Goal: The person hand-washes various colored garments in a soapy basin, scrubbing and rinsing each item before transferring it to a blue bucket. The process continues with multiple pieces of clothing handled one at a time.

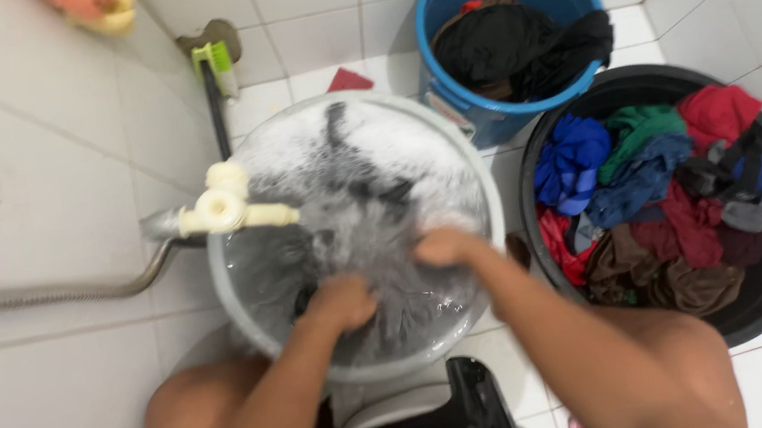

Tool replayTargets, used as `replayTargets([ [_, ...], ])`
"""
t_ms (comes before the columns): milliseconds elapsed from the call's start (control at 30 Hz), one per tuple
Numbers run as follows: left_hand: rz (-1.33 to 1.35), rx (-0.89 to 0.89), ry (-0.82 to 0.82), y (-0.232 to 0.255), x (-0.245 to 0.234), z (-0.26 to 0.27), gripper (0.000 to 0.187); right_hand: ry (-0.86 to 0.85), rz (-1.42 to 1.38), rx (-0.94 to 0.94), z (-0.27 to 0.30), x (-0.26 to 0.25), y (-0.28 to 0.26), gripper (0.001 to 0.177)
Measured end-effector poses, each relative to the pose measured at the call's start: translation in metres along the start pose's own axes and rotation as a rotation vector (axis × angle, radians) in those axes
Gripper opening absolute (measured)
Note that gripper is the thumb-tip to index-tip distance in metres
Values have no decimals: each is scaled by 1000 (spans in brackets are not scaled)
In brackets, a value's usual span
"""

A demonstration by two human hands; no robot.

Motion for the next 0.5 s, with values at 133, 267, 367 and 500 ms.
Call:
replayTargets([
  [133,725,18,34,68,-86,38,41,519,-562,-88,122,-69,-26,66],
  [267,1565,256,-98,174,-190,111,31,516,-818,-243,206,-88,-78,115],
  [367,1569,622,-130,240,-260,186,28,678,-790,-582,214,-95,-132,123],
  [500,1344,840,146,246,-337,289,33,860,-704,-476,182,-99,-165,94],
])
Point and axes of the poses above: each hand's wrist, its own z-axis away from the middle knuckle, its own x-axis out of the palm, y = z × x, the point moved 7 cm from there along -z, towards the middle knuckle
